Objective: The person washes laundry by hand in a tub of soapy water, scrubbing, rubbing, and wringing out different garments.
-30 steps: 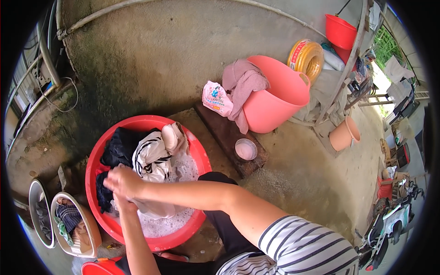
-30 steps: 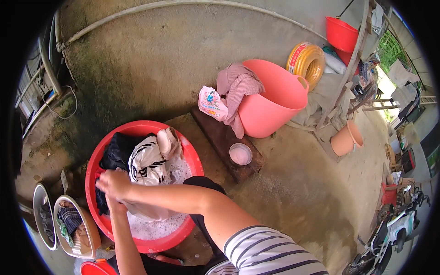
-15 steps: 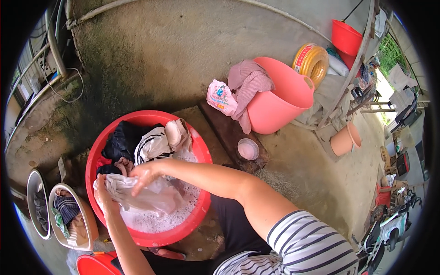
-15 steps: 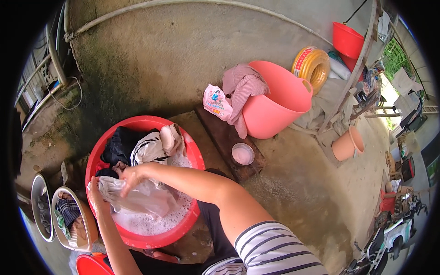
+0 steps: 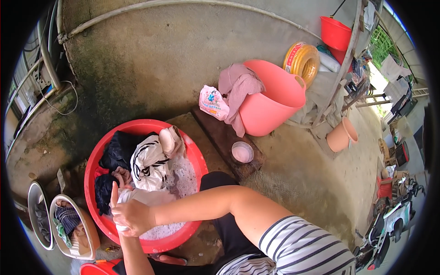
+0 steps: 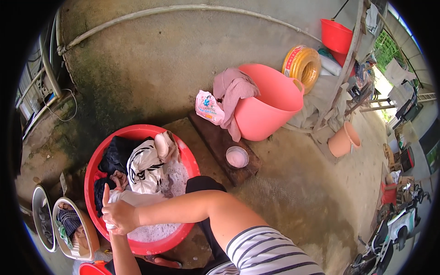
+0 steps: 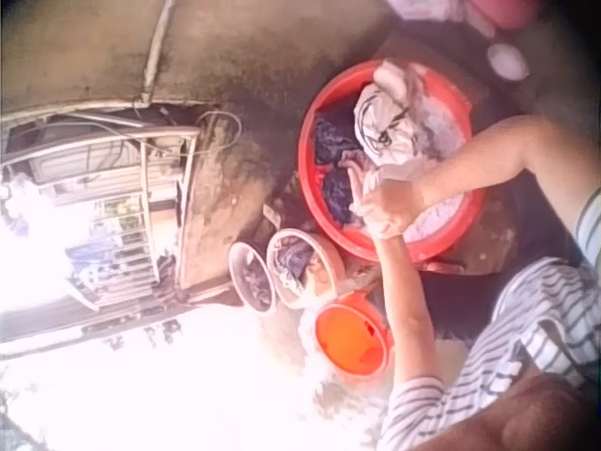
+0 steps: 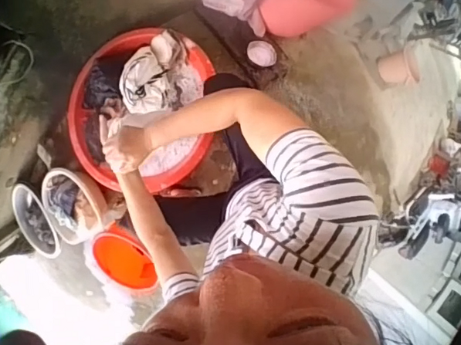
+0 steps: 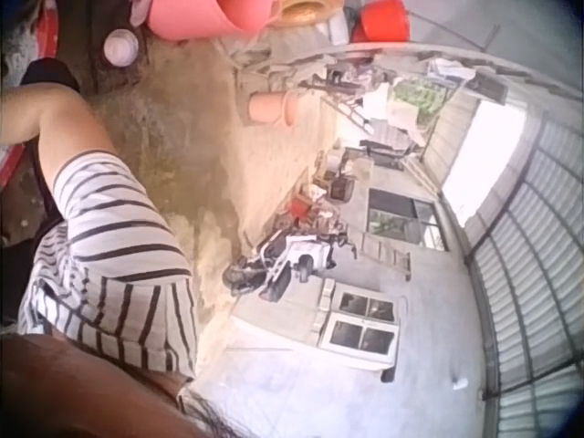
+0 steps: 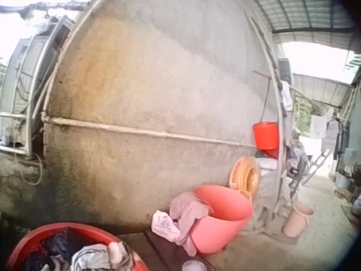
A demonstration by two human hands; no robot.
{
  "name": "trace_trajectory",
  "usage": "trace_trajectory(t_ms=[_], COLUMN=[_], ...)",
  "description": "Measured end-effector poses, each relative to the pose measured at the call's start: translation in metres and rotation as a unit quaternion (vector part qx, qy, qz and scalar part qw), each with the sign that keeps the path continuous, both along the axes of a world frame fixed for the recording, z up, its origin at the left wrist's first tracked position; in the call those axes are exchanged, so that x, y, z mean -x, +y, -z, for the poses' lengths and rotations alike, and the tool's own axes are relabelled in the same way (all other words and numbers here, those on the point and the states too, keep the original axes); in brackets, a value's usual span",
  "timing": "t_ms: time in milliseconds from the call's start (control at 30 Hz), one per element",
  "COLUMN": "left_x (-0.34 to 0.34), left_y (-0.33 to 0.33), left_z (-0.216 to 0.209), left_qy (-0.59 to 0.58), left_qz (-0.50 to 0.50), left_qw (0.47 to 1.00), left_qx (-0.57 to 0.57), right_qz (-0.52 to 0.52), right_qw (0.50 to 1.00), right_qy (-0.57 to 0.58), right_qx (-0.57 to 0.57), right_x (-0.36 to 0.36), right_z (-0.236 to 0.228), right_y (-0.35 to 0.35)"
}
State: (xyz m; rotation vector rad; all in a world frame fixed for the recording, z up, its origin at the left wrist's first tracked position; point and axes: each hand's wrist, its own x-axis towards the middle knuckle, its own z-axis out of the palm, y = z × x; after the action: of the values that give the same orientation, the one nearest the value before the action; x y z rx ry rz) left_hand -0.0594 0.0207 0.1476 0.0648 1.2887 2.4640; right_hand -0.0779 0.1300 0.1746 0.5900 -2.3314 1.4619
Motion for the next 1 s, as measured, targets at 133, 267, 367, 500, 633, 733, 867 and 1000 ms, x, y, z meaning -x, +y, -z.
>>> trace_trajectory(t_ms=[133,267,367,500,633,733,867,1000], left_x=[0.002,0.027,0.027,0.046,0.011,0.036,0.043,0.006], left_y=[0.01,0.008,-0.01,-0.016,0.03,-0.004,-0.044,0.001], left_z=[-0.003,0.021,0.028,0.058,0.001,0.035,0.051,0.02], left_qy=[-0.191,-0.19,-0.168,0.268,-0.228,-0.246,0.119,-0.154], left_qz=[0.067,0.056,0.009,0.003,0.093,0.063,0.14,0.107], left_qw=[0.979,0.98,0.981,0.926,0.966,0.967,0.979,0.977], left_qx=[-0.027,-0.019,-0.093,-0.267,0.077,-0.007,0.089,0.097], right_qz=[0.172,0.238,0.101,0.106,0.271,0.154,0.094,0.236], right_qw=[0.98,0.969,0.989,0.973,0.958,0.985,0.995,0.97], right_qy=[-0.032,-0.069,-0.068,0.175,-0.057,-0.062,0.02,-0.047], right_qx=[-0.096,0.021,-0.081,-0.111,-0.08,0.05,-0.022,-0.044], right_x=[0.021,0.024,-0.026,-0.011,0.03,0.016,-0.002,0.022], right_z=[0.011,0.015,-0.008,-0.002,0.035,0.013,-0.001,0.007], right_y=[0.016,0.009,-0.032,-0.046,0.039,-0.006,-0.028,0.014])
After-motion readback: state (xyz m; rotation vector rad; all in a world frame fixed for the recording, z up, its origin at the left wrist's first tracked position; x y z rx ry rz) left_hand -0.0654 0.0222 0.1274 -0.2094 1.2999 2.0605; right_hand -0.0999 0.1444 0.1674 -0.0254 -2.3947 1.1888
